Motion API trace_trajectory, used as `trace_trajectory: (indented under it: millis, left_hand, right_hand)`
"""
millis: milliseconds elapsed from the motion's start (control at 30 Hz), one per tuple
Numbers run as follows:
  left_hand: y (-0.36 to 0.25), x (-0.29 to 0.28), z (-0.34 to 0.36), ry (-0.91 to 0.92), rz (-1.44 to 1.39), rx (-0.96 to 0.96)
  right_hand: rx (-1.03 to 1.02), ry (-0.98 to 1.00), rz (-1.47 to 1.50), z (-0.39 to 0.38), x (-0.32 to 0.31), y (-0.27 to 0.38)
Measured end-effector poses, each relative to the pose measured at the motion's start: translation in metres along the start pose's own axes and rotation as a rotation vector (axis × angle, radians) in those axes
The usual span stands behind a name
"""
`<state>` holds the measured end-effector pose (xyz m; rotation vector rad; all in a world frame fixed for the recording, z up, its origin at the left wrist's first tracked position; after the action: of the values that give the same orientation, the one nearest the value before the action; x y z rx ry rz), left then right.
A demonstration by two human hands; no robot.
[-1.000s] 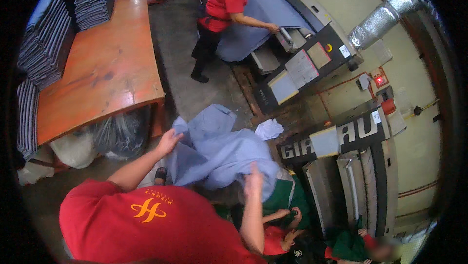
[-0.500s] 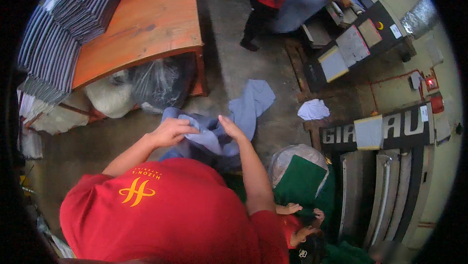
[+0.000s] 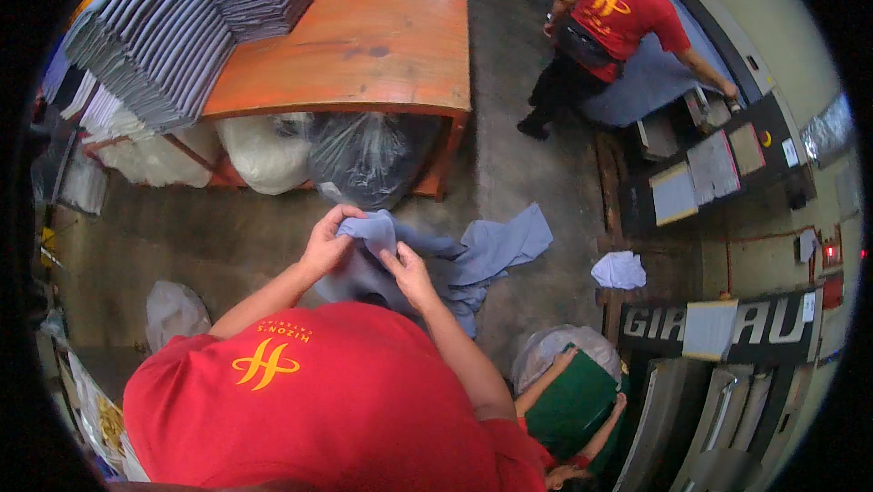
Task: The person folds a gray cloth on a table, aligning the edges and stacking it with other folded cloths. They repeat this process with multiple cloths, ensuring each is neatly folded and stacked.
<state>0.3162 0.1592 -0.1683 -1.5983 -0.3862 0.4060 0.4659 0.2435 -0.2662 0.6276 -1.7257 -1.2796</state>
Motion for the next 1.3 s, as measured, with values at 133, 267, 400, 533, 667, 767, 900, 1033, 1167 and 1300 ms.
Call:
trace_trajectory:
  millis: [133, 267, 400, 533, 667, 767, 900, 1033, 1167, 1300]
  left_hand:
    - [-0.010, -0.036, -0.026, 0.046, 0.250, -0.079]
    - [-0.022, -0.068, -0.042, 0.230, 0.556, 0.145]
    - [-0.009, -0.075, -0.032, 0.542, 0.293, 0.211]
    - [0.004, -0.095, -0.029, 0.536, 0.282, 0.209]
    - [0.017, -0.131, -0.030, 0.421, 0.360, 0.169]
    - [0.045, -0.155, -0.038, 0.441, 0.408, 0.034]
    - [0.083, -0.169, -0.070, 0.360, 0.249, 0.037]
    - [0.105, -0.171, -0.090, 0.268, 0.178, 0.087]
    - [0.108, -0.167, -0.088, 0.304, 0.112, 0.140]
    - [0.109, -0.165, -0.078, 0.310, 0.138, 0.246]
  right_hand:
    - [-0.159, -0.183, -0.534, 0.020, 0.030, 0.057]
    - [-0.392, 0.186, -0.925, 0.013, 0.084, 0.102]
    - [-0.368, 0.313, -1.050, 0.014, 0.139, 0.127]
    - [-0.400, 0.382, -1.255, 0.022, 0.162, 0.181]
    - [-0.461, 0.247, -1.406, 0.033, 0.186, 0.234]
    - [-0.550, 0.136, -1.398, 0.040, 0.210, 0.276]
    - [-0.632, -0.022, -1.355, 0.049, 0.249, 0.330]
    - [-0.758, -0.101, -1.271, 0.057, 0.288, 0.380]
    - [-0.825, -0.108, -1.204, 0.065, 0.320, 0.421]
    - [-0.948, -0.175, -1.067, 0.069, 0.333, 0.466]
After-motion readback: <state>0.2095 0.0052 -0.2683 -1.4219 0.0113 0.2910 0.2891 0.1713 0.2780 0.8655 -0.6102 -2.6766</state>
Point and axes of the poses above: each hand's wrist, its own z-axis towards the middle knuckle, its own x-axis out of the palm, y = z × x, the point moved 4 cm from there along z, towards the middle knuckle, and after that the axes turned 4 degrees about -x, right-handed, at the moved point
